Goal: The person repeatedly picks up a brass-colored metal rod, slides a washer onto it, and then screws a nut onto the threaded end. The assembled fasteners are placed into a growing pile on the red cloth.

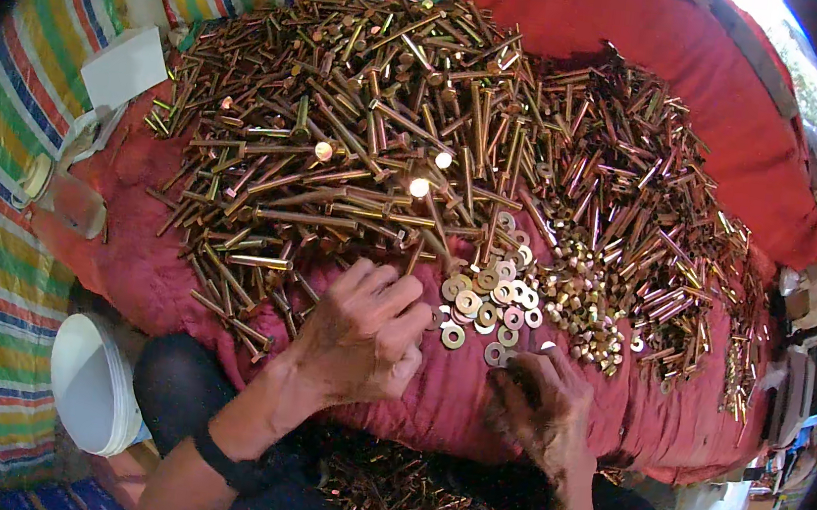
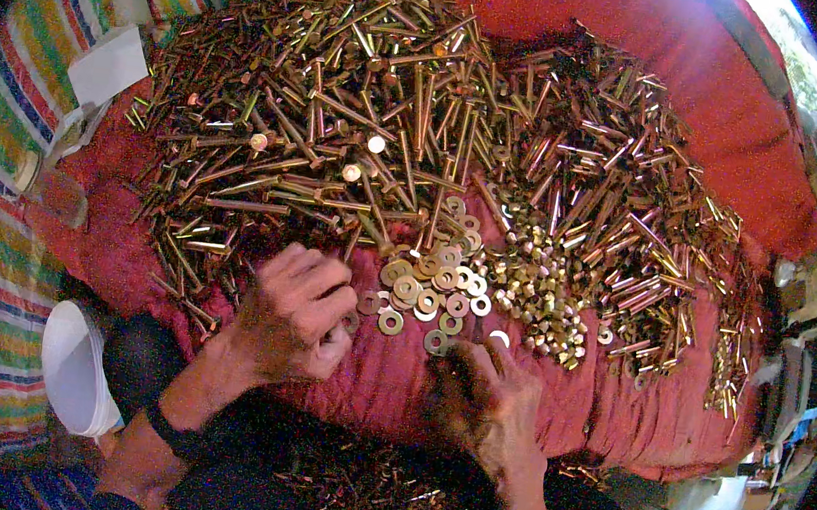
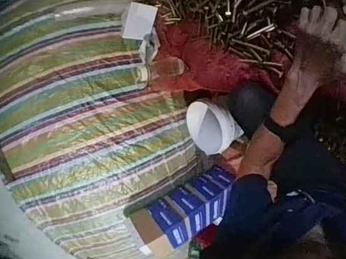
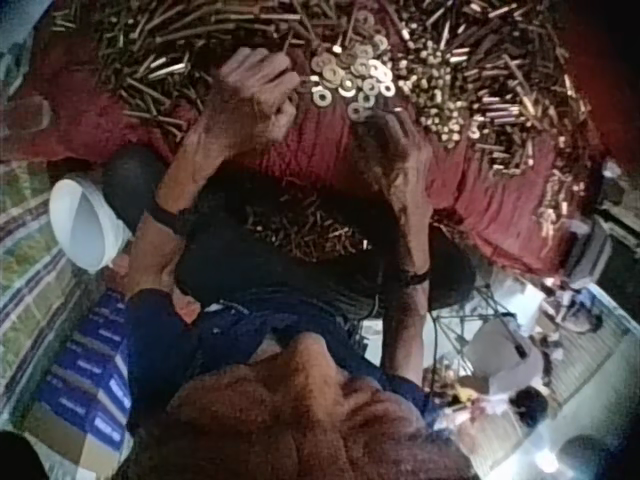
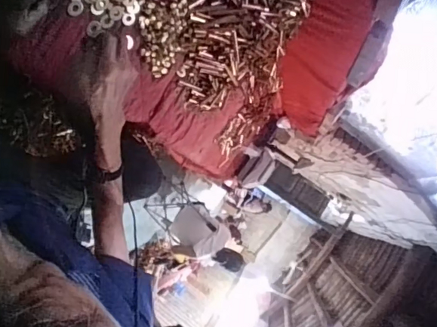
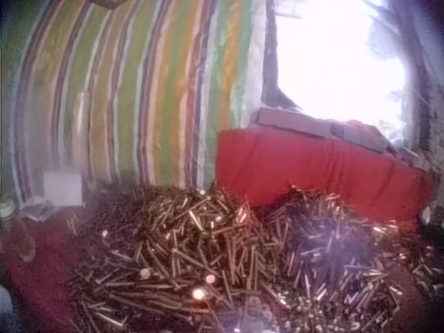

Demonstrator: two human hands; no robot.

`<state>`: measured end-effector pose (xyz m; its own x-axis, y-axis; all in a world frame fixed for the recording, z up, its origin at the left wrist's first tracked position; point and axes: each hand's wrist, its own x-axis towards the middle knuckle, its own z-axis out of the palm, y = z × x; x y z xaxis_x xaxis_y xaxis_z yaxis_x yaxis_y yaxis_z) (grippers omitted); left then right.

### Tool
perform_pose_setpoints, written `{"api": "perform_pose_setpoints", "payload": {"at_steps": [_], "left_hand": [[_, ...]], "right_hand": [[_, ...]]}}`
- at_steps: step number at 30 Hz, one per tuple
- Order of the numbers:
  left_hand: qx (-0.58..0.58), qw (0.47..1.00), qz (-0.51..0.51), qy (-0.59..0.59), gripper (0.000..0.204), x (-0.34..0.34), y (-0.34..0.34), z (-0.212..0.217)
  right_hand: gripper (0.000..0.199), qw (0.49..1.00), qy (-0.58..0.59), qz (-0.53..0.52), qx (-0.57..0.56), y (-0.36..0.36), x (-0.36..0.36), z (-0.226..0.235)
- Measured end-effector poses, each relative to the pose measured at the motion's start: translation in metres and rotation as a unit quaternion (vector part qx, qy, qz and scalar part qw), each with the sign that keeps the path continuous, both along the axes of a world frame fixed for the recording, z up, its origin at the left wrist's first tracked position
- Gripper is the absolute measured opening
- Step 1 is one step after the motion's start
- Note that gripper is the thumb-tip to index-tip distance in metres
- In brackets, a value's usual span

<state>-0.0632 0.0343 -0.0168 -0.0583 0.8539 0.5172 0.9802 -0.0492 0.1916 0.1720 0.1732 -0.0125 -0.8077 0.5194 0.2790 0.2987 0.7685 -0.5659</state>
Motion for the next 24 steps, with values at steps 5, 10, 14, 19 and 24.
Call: {"api": "perform_pose_setpoints", "payload": {"at_steps": [5,10,14,19,24], "left_hand": [[0.024,0.989,0.141,-0.035,0.021,0.007,0.007,-0.011],[0.02,0.98,0.194,-0.04,0.024,0.007,0.01,-0.005],[-0.012,0.953,0.202,-0.227,0.017,0.009,-0.009,0.023],[-0.082,0.66,0.05,-0.745,0.024,0.022,-0.03,0.038],[-0.125,0.781,-0.033,-0.611,0.023,0.037,-0.03,0.028]], "right_hand": [[0.015,0.977,0.066,-0.053,-0.195,-0.006,0.001,-0.003],[0.016,0.949,0.054,-0.113,-0.29,-0.006,0.0,0.008],[0.014,0.906,0.055,-0.174,-0.383,-0.004,0.001,0.021],[0.015,0.931,0.047,-0.169,-0.319,-0.009,-0.005,0.027],[0.015,0.959,0.046,-0.13,-0.248,-0.018,-0.005,0.03]]}}
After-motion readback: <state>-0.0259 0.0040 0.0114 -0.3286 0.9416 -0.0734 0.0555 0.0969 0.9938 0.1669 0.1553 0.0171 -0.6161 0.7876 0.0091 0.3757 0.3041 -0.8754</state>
